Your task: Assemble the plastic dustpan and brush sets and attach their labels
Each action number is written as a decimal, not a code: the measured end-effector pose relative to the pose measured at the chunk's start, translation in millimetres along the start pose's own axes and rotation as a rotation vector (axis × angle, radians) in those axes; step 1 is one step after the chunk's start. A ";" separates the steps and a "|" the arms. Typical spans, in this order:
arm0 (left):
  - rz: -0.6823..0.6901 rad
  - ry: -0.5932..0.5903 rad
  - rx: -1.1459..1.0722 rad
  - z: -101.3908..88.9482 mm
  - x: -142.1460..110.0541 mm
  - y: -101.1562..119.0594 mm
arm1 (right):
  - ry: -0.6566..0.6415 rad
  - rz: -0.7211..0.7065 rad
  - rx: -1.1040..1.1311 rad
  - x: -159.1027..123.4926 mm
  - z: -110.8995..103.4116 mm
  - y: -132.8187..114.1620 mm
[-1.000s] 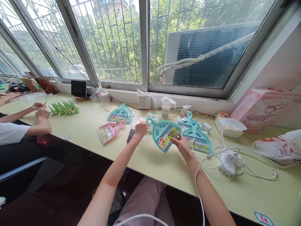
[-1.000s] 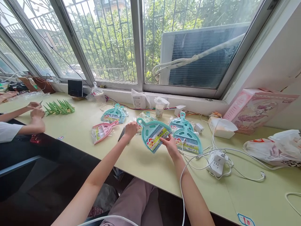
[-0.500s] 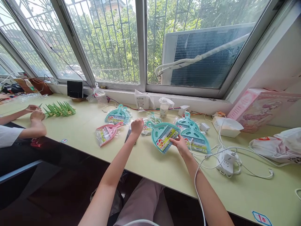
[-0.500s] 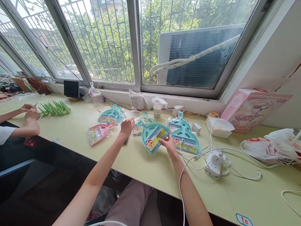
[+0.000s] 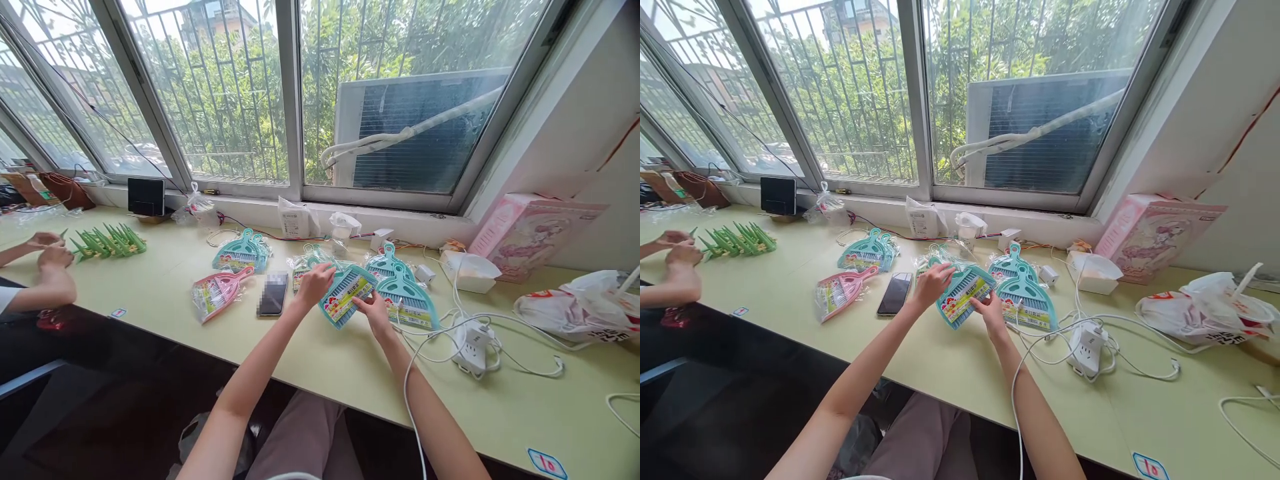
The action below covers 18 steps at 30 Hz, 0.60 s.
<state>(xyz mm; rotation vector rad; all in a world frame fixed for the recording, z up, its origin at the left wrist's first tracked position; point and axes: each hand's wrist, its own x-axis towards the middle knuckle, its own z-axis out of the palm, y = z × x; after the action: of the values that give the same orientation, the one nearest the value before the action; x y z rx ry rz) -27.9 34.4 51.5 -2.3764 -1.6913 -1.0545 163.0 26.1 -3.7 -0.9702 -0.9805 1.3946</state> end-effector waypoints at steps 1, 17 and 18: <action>0.028 -0.033 -0.031 2.0 -0.2 6.8 | 0.027 -0.016 0.011 0.0 1.1 1.1; -0.595 -0.094 -1.446 36.4 15.1 -3.8 | 0.187 -0.077 0.126 8.0 -3.7 7.9; -0.581 -0.121 -1.486 40.7 12.0 -0.6 | 0.198 -0.087 0.129 8.6 -4.6 8.4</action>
<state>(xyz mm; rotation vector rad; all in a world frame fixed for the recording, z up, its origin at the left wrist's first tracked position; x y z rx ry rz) -6.0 60.9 26.6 -2.3973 -2.0037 -3.1901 164.3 34.5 -13.3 -0.9380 -0.7667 1.2478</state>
